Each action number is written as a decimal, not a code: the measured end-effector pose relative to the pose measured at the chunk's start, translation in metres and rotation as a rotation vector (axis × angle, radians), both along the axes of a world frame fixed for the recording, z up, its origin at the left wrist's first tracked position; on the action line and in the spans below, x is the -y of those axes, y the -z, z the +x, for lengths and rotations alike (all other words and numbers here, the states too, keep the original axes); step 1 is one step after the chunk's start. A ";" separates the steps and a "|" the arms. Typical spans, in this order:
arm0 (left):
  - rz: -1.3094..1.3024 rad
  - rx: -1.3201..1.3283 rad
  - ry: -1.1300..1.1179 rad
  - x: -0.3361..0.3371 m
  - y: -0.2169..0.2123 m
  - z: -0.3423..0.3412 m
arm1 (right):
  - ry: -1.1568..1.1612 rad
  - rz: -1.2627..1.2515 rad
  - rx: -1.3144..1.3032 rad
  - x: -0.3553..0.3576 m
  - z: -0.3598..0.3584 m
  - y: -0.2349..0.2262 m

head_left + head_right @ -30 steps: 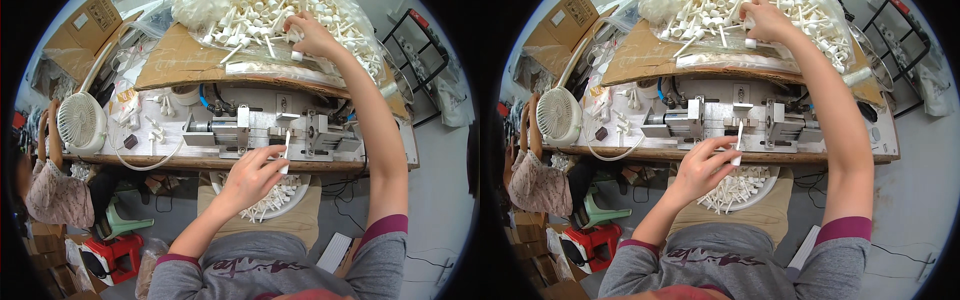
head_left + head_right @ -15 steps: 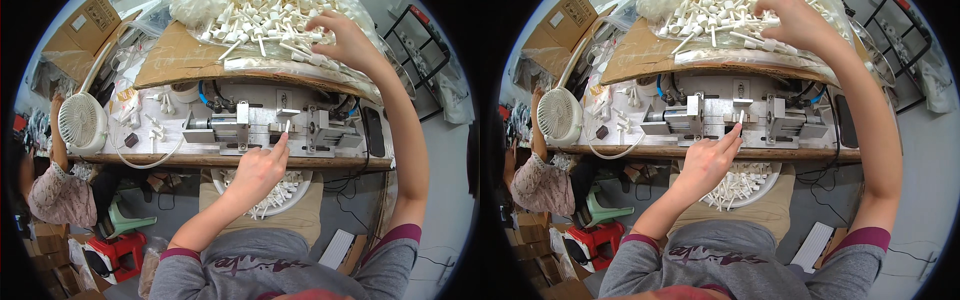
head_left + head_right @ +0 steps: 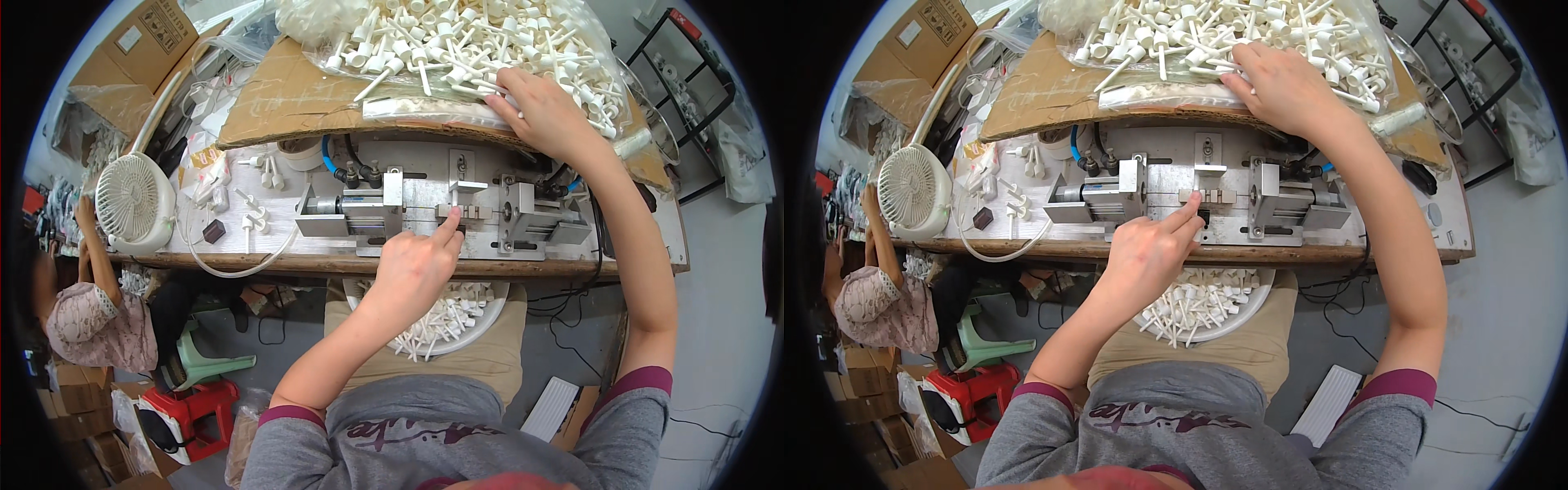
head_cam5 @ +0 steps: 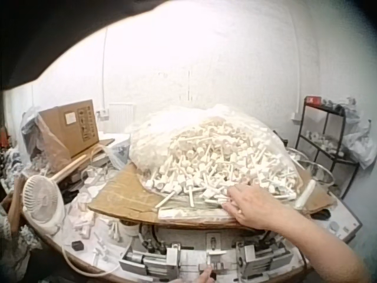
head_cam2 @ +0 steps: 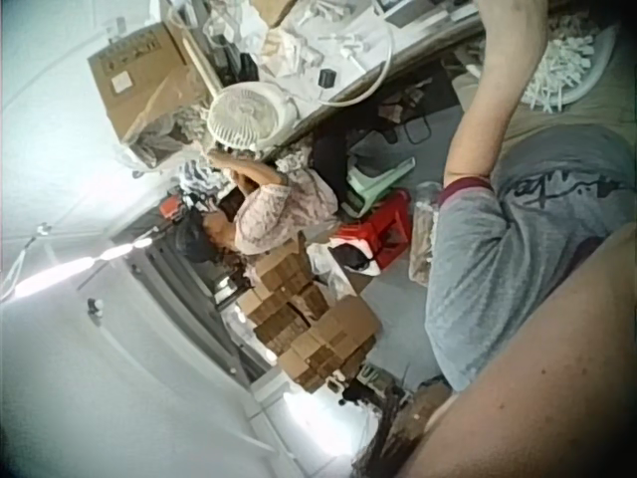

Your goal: The recorder is assembling small plastic parts using a machine on a workbench.

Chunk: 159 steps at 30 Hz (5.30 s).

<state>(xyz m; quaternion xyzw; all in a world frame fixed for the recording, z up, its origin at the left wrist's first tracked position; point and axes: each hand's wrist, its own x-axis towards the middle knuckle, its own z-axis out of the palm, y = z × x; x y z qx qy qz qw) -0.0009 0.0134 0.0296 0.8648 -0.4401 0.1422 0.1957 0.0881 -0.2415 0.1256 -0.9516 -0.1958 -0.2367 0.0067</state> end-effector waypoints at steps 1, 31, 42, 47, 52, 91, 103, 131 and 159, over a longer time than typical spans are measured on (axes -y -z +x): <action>0.006 -0.004 -0.009 0.000 0.001 0.000 | -0.010 -0.012 0.011 0.000 -0.001 0.001; -0.761 -0.433 0.162 -0.003 -0.016 -0.015 | 0.076 1.322 -0.527 -0.089 -0.160 0.062; -0.372 -0.115 0.066 -0.010 0.001 -0.015 | 0.195 1.547 -0.526 -0.079 -0.169 0.078; -0.089 0.023 0.012 -0.003 0.005 -0.009 | 0.160 1.737 -0.493 -0.079 -0.175 0.078; 0.036 -0.017 -0.019 0.003 -0.006 -0.002 | 0.097 1.844 -0.486 -0.088 -0.182 0.079; 0.051 0.035 0.023 0.003 -0.007 0.001 | -0.077 2.122 -0.385 -0.094 -0.187 0.076; -0.514 -0.263 0.372 -0.003 -0.035 -0.029 | -0.265 2.244 -0.209 -0.114 -0.151 0.058; -0.136 -0.043 0.001 -0.001 0.011 0.004 | 0.171 0.095 -0.170 0.011 0.033 -0.021; -0.138 0.021 -0.005 0.000 0.009 -0.005 | -0.033 0.770 0.311 -0.056 -0.149 0.076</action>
